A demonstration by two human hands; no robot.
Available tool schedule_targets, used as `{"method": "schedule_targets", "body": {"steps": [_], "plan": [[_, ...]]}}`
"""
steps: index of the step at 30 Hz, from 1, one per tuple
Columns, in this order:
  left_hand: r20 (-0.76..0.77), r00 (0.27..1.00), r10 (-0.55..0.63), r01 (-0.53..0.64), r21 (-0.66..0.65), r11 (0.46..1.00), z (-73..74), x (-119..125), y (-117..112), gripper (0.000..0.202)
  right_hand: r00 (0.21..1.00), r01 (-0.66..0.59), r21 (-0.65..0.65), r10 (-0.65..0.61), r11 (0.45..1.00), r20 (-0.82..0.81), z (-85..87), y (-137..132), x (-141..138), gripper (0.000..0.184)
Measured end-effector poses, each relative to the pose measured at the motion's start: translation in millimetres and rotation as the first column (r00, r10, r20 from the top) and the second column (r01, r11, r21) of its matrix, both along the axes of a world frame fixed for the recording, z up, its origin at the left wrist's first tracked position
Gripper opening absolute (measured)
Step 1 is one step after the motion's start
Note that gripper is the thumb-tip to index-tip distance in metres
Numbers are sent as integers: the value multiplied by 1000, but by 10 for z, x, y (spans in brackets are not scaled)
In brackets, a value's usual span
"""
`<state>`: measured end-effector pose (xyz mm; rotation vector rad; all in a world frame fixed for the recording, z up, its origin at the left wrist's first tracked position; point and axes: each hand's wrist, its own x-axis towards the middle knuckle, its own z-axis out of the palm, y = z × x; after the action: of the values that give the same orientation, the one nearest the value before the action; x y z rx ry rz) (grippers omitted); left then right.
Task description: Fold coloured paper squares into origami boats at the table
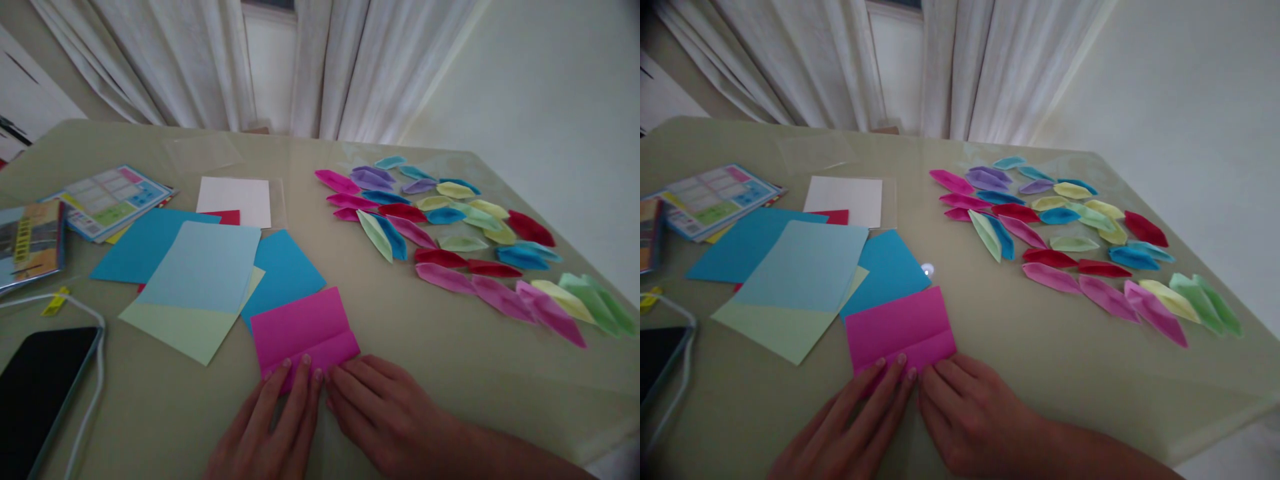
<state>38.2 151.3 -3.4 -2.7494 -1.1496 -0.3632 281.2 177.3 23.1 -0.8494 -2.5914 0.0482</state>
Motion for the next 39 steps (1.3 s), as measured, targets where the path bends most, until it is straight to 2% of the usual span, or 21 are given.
{"method": "schedule_targets", "body": {"steps": [8,14,21,24,27,31,34,37,39], "plan": [[5,1000,-19,19,-31,999,4,-31,18,41,989,91,-66,-83,994,121,-7,-55,13,27],[9,1000,-22,22,-54,998,26,-59,20,42,982,156,-54,-150,986,114,-33,-107,-30,17],[55,997,-52,59,-126,990,62,-216,112,40,913,335,29,-332,942,236,71,-120,56,38],[12,994,-107,108,-98,989,141,-342,201,35,907,328,65,-334,942,258,83,-126,80,39],[-12,991,-134,133,-71,989,220,-465,252,32,913,308,84,-319,948,255,65,-145,86,28],[17,998,-53,55,-102,993,308,-545,247,27,915,302,65,-309,951,260,44,-168,107,12],[30,999,-16,21,-180,983,378,-496,289,30,929,283,52,-287,958,233,30,-168,129,12],[114,993,22,-5,-143,990,413,-349,392,34,943,257,50,-262,965,203,19,-137,143,16],[179,984,21,2,-127,992,384,-238,454,34,948,249,43,-253,968,193,17,-95,154,16]]}}
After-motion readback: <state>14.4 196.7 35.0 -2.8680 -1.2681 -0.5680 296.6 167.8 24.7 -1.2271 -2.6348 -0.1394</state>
